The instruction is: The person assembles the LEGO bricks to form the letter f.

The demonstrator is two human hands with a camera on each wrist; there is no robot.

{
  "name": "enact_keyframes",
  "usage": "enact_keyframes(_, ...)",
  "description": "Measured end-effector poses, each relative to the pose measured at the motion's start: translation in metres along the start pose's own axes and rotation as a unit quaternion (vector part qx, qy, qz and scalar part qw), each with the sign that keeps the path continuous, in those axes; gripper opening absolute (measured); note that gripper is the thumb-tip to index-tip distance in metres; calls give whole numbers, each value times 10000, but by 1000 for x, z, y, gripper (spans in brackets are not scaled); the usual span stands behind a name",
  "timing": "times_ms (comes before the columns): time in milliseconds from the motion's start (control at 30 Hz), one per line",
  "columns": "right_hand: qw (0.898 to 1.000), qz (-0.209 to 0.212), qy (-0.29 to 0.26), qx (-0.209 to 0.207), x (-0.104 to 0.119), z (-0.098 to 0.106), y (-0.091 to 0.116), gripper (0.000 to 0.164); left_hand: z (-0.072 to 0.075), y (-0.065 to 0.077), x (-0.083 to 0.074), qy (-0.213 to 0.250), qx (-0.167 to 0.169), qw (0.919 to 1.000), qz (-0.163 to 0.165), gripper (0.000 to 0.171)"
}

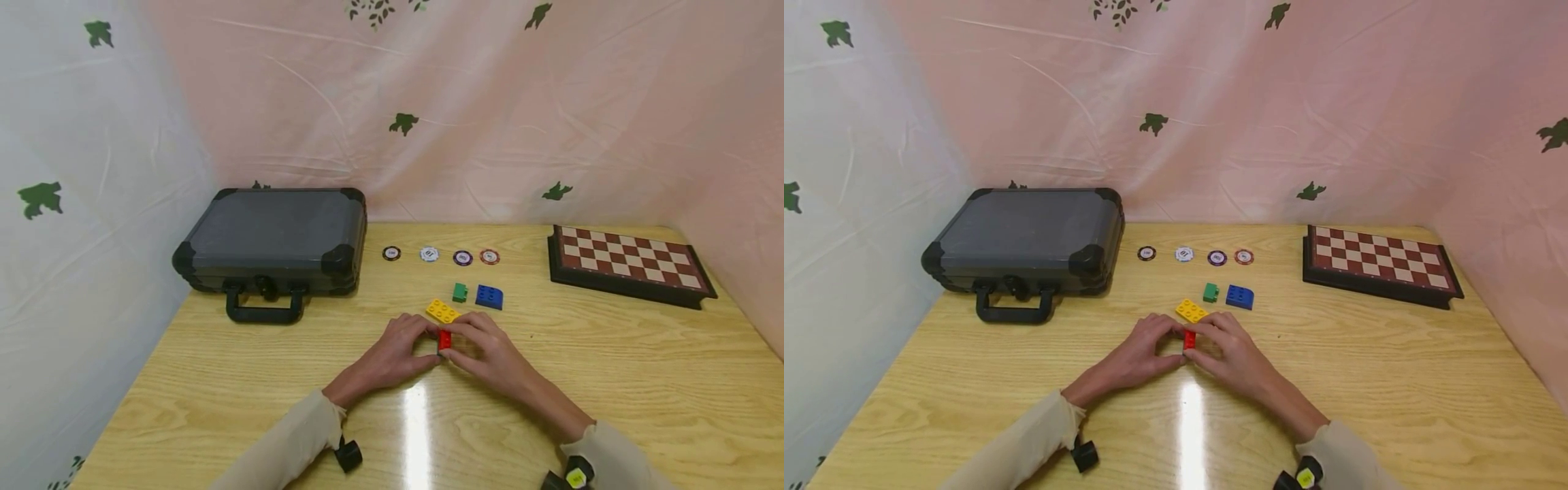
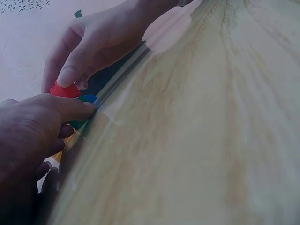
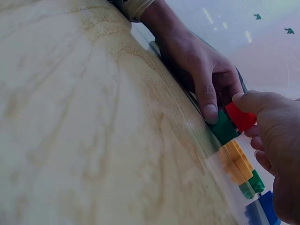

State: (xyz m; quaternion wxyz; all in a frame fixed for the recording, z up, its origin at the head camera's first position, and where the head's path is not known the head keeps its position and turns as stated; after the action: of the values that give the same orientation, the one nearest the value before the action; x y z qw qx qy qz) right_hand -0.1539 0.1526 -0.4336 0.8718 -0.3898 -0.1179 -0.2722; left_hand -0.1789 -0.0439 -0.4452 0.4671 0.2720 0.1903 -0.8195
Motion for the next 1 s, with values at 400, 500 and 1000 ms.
enact_keyframes(400, 9996, -166, -195, 90, -2, 1, -1, 39, -1, 0, 0, 49, 0, 10000, 17, 33)
enact_keyframes(500, 9998, -37, -179, 54, -2, 0, -2, 37, -1, 0, 1, 81, -11, 10000, 1, 34)
enact_keyframes(1000, 9996, 10, -279, 21, -3, 0, -3, 36, -1, -1, 1, 134, -12, 9999, 85, 36)
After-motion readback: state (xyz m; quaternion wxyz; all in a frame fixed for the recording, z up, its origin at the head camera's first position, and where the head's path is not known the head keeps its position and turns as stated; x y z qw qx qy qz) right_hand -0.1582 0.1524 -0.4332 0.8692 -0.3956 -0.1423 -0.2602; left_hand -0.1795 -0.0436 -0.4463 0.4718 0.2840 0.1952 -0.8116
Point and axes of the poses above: each hand's wrist, its own y-axis away from the middle knuckle, its own z-axis out of the back of the hand, x = y × z, the point moved 3 cm from there along -y, towards the middle knuckle, and after that the axes turned 12 degrees about z, right-handed, at the moved point
